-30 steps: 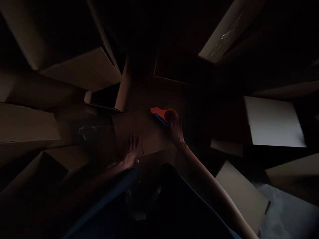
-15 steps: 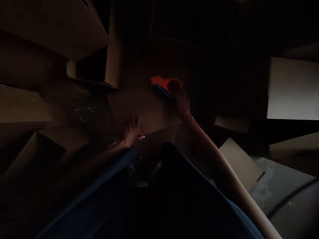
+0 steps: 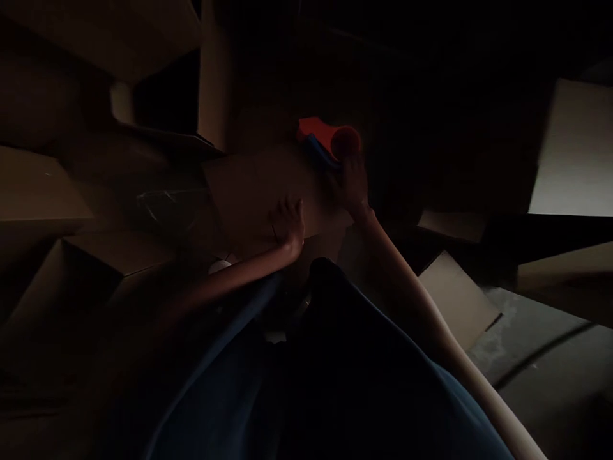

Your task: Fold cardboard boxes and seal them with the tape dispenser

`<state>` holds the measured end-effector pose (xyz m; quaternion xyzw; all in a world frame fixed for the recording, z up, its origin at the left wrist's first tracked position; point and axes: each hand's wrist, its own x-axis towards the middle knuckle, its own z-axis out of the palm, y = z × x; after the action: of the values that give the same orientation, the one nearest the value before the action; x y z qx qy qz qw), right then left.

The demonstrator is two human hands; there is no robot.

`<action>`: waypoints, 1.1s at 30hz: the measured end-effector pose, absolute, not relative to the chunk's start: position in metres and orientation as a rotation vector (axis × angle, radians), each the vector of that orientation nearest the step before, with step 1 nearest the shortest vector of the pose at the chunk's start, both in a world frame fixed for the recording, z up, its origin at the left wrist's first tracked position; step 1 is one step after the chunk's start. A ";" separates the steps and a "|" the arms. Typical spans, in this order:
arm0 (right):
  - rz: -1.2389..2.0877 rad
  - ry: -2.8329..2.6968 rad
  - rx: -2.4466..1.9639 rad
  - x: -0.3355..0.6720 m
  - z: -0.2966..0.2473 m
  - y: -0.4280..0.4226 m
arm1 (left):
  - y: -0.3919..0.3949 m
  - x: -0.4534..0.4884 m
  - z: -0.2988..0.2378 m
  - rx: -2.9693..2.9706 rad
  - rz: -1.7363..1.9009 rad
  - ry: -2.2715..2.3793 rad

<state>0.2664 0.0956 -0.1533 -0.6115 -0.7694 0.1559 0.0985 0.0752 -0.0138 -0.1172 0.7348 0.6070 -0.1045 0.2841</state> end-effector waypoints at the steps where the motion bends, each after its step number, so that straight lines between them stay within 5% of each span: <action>1: 0.463 -2.262 -1.783 0.267 -0.154 0.095 | -0.015 0.072 -0.117 1.982 -0.316 1.639; 33: 0.408 -2.213 -1.801 0.278 -0.157 0.063 | -0.013 0.014 -0.113 2.369 -0.479 1.311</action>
<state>0.2784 0.0628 -0.1571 -0.6196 -0.7614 0.1404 0.1293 0.0143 -0.0130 -0.1131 0.8450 0.4677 -0.1710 0.1947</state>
